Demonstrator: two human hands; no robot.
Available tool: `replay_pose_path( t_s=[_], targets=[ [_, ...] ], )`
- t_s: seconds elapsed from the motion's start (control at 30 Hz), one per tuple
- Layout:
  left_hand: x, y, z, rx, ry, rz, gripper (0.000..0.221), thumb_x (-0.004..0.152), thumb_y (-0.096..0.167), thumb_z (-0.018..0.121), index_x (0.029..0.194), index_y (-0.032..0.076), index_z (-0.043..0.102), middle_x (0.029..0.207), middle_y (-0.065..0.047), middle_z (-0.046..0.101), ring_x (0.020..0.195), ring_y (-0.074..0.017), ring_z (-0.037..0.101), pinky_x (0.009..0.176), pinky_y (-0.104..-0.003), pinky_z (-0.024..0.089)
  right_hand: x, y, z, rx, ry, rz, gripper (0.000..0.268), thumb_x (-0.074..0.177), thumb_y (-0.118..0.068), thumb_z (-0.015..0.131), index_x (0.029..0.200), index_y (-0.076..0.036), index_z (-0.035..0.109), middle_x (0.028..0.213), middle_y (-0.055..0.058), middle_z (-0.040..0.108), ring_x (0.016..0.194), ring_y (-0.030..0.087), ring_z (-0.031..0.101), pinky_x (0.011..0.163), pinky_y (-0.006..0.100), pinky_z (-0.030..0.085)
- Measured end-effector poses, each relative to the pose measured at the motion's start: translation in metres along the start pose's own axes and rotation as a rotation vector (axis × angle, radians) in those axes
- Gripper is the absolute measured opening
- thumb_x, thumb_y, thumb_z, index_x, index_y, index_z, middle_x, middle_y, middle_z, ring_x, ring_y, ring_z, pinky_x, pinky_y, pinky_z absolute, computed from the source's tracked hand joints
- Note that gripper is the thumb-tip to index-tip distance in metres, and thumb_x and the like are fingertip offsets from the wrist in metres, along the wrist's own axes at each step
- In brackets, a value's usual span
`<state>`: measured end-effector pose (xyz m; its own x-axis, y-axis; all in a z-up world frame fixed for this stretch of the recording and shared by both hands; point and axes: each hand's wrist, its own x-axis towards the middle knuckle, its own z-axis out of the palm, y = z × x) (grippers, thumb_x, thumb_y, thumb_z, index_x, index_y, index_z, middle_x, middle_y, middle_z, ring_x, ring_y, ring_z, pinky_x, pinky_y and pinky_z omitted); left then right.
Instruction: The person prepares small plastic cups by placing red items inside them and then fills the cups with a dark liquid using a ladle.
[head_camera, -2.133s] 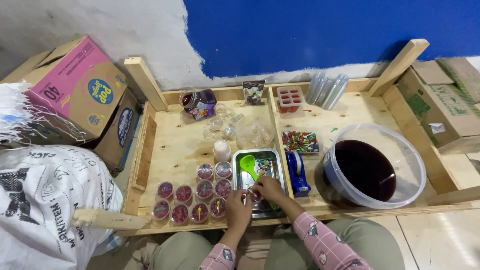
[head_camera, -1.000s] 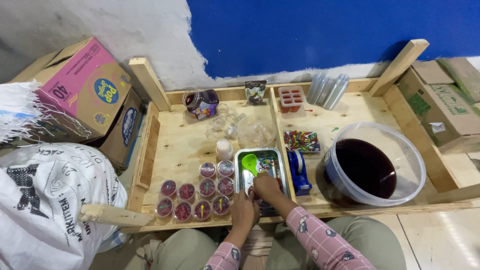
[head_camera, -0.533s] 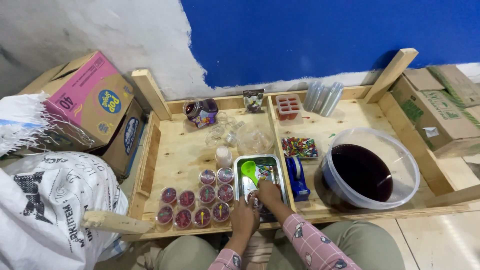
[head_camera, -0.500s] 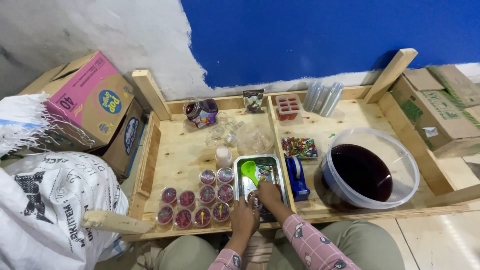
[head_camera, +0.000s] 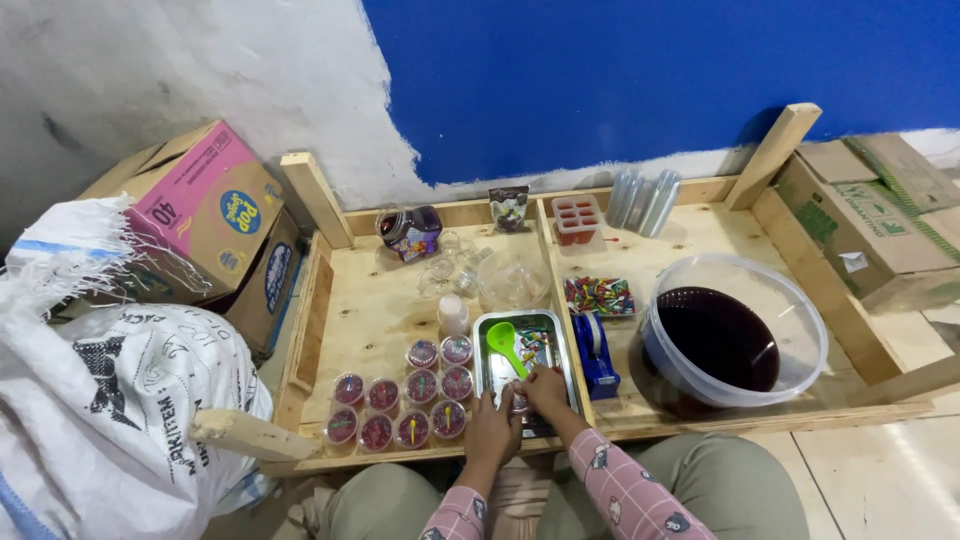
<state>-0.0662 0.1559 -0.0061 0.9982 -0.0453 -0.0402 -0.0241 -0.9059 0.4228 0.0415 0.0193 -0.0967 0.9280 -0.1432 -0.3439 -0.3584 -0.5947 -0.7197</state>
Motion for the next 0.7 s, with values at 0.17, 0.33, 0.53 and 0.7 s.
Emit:
replay_pose_path(
  t_s=[0.17, 0.33, 0.53, 0.7],
  targets=[
    [-0.003, -0.006, 0.000, -0.070, 0.003, 0.020, 0.051, 0.090, 0.035, 0.065, 0.139, 0.019, 0.059, 0.143, -0.012, 0.049, 0.127, -0.0360, 0.047, 0.095, -0.048, 0.052, -0.021, -0.013, -0.021, 0.246, -0.039, 0.078, 0.017, 0.078, -0.008, 0.088, 0.080, -0.001, 0.073, 0.076, 0.010, 0.072, 0.061, 0.019, 0.067, 0.060, 0.030, 0.058],
    [-0.006, -0.003, -0.015, -0.412, 0.256, 0.033, 0.062, 0.084, 0.022, 0.072, 0.144, 0.016, 0.055, 0.133, -0.007, 0.066, 0.114, -0.0270, 0.062, 0.094, -0.037, 0.052, -0.017, -0.032, -0.036, 0.417, -0.101, 0.154, 0.013, 0.081, -0.005, 0.087, 0.085, 0.001, 0.076, 0.070, 0.012, 0.072, 0.053, 0.020, 0.063, 0.047, 0.030, 0.054],
    [0.001, -0.018, -0.033, -0.906, 0.281, -0.386, 0.052, 0.089, 0.032, 0.072, 0.136, 0.012, 0.065, 0.109, -0.005, 0.077, 0.084, -0.0139, 0.070, 0.077, -0.028, 0.058, -0.048, -0.096, -0.043, 0.678, -0.254, 0.199, 0.014, 0.091, -0.003, 0.077, 0.090, 0.003, 0.064, 0.080, 0.014, 0.068, 0.050, 0.022, 0.066, 0.044, 0.028, 0.056],
    [-0.001, -0.026, -0.077, -1.072, 0.338, -0.665, 0.042, 0.093, 0.031, 0.070, 0.127, 0.008, 0.071, 0.082, -0.009, 0.078, 0.064, -0.0143, 0.069, 0.052, -0.025, 0.052, -0.038, -0.115, 0.000, 0.838, -0.360, 0.168, 0.016, 0.092, 0.006, 0.069, 0.089, 0.002, 0.053, 0.083, 0.020, 0.070, 0.059, 0.027, 0.067, 0.049, 0.037, 0.064]
  ],
)
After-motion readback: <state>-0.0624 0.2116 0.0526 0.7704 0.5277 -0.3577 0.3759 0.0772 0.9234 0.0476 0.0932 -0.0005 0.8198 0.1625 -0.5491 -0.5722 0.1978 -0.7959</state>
